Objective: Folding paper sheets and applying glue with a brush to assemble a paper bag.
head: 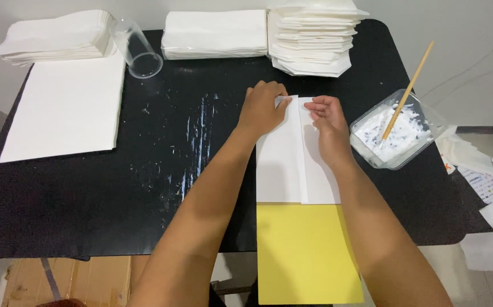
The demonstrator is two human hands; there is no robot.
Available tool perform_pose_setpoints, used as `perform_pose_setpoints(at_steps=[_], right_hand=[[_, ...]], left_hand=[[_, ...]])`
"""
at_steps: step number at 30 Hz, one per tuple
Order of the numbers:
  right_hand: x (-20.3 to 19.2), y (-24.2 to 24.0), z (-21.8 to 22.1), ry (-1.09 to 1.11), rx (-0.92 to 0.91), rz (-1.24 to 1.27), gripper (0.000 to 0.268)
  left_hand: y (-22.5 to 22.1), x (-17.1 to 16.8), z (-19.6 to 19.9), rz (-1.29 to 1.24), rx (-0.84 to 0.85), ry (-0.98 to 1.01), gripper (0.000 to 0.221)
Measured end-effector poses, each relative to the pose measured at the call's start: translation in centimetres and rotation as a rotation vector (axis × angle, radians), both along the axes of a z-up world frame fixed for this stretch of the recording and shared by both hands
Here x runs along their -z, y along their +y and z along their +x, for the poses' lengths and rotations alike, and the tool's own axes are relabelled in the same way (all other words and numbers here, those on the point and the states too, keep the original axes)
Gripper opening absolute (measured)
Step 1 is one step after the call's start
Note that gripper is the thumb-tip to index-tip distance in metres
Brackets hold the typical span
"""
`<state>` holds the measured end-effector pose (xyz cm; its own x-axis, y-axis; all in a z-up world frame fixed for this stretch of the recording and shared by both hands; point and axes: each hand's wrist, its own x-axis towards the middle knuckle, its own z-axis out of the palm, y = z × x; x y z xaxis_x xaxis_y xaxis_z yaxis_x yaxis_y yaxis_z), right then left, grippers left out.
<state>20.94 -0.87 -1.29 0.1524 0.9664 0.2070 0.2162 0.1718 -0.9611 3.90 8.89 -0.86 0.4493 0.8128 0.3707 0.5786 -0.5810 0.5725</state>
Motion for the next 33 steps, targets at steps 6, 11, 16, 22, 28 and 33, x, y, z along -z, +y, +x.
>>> perform_pose_setpoints(at_steps=[6, 11, 16, 22, 28, 33], right_hand=[[0.6, 0.2, 0.2, 0.024, -0.009, 0.026, 0.044], [0.5, 0.2, 0.0, 0.042, -0.004, 0.025, 0.045], [0.3, 0.1, 0.2, 0.031, -0.004, 0.006, 0.043], [0.0, -0.1, -0.2, 0.063, -0.001, -0.001, 0.046], [1.0, 0.6, 0.2, 0.063, 0.002, 0.009, 0.046], [-1.2, -0.2, -0.9, 0.132, 0.096, -0.087, 0.04]], left_hand=[[-0.6, -0.3, 0.2, 0.168, -0.033, 0.041, 0.01], [-0.1, 0.2, 0.7, 0.448, -0.05, 0.127, 0.014], [-4.9, -2.3, 0.1, 0.11, 0.001, 0.32, 0.036], [-11.1, -1.9, -0.4, -0.095, 0.254, 0.681, 0.081], [-19.8, -1.3, -2.1, -0.025, 0.407, 0.557, 0.088], [-27.4, -3.3, -5.3, -0.234, 0.694, 0.311, 0.124]])
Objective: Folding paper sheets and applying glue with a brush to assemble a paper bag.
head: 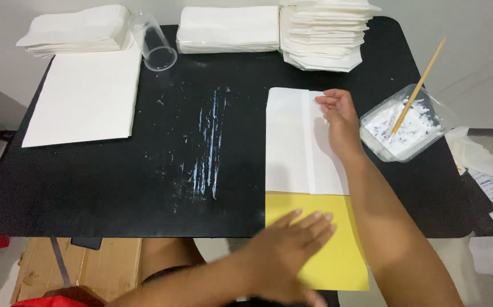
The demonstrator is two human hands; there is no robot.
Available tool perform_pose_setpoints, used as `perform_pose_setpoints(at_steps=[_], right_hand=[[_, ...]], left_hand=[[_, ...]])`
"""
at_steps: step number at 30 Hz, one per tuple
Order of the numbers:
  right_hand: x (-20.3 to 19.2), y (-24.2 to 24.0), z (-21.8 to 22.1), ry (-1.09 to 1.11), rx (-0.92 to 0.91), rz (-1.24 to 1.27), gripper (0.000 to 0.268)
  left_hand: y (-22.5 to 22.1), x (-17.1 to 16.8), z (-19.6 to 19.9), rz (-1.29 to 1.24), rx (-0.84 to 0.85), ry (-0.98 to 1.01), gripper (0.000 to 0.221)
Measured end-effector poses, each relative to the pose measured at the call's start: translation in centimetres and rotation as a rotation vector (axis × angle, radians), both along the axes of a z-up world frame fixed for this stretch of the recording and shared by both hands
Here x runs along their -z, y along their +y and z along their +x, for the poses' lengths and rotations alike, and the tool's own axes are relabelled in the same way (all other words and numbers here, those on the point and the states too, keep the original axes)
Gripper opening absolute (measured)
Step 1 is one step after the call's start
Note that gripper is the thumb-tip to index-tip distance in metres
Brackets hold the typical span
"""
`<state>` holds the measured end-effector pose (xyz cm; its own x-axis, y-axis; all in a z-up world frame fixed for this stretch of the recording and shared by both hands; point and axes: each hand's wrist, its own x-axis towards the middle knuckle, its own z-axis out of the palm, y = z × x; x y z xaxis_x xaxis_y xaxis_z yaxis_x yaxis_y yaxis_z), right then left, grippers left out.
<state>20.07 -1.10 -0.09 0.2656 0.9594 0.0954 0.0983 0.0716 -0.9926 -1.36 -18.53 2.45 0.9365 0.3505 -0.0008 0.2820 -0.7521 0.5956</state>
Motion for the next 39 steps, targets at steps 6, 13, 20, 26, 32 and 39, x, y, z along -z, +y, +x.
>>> perform_pose_setpoints(at_steps=[6, 13, 20, 26, 32, 39], right_hand=[[0.0, 0.6, 0.7, 0.003, -0.022, -0.07, 0.037], [0.7, 1.1, -0.6, 0.192, -0.236, -0.008, 0.041], [-0.6, -1.5, -3.4, -0.62, -0.376, 0.37, 0.036], [-0.8, -1.6, -3.5, -0.929, -0.28, 0.113, 0.046], [0.4, -1.1, -1.5, -0.704, -0.257, 0.143, 0.039], [-0.8, -2.1, -3.3, -0.656, -0.269, 0.111, 0.037]], left_hand=[[-4.1, 5.0, -1.6, 0.68, -0.24, -0.049, 0.058], [-5.4, 5.3, -4.5, 0.642, -0.311, 0.061, 0.07], [-5.9, 4.7, -6.6, 0.581, -0.337, -0.027, 0.073], [-2.7, 0.5, -6.2, 0.323, -0.367, -0.235, 0.071], [8.0, 2.3, -4.5, 0.48, -0.473, -0.124, 0.074], [18.4, 2.5, -1.3, 0.377, -0.555, 0.204, 0.077]])
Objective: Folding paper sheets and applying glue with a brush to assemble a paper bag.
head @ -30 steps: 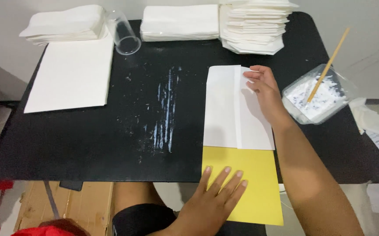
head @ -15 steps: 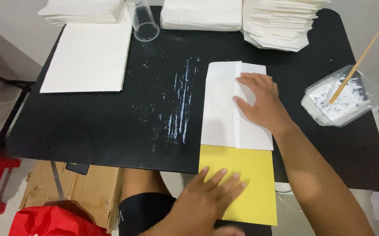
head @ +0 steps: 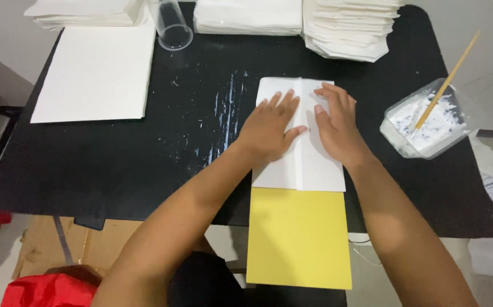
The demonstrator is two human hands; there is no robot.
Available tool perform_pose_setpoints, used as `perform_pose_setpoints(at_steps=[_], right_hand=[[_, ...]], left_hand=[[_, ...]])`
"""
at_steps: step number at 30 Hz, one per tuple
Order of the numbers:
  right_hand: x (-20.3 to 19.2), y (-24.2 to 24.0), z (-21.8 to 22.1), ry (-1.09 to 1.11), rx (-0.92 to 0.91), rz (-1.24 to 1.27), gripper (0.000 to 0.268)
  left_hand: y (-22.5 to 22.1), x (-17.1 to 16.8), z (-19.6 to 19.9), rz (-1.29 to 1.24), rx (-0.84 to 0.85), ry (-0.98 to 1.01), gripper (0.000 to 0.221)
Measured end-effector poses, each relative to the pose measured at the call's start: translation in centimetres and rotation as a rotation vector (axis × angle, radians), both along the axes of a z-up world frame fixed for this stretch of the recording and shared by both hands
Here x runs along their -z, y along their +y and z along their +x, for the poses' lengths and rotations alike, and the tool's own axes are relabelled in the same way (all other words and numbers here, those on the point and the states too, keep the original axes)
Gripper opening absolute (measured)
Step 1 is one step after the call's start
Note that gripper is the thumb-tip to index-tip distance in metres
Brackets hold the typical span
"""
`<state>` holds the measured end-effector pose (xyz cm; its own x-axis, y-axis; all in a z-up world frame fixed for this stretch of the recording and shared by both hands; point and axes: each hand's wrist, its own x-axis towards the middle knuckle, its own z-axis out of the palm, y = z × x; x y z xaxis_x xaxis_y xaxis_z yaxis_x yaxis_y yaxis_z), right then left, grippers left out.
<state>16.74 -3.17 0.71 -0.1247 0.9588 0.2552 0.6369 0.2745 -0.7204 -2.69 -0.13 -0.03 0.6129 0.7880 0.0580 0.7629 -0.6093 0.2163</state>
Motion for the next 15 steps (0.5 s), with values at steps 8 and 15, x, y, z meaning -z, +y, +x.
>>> perform_pose_setpoints(at_steps=[8, 15], right_hand=[[-0.5, -0.7, -0.6, -0.113, -0.042, -0.097, 0.059], [-0.2, -0.3, -0.6, -0.201, -0.071, -0.128, 0.089]], left_hand=[[5.1, 1.2, 2.8, 0.078, -0.038, 0.033, 0.073], [0.1, -0.6, 3.2, 0.005, 0.023, 0.227, 0.078]])
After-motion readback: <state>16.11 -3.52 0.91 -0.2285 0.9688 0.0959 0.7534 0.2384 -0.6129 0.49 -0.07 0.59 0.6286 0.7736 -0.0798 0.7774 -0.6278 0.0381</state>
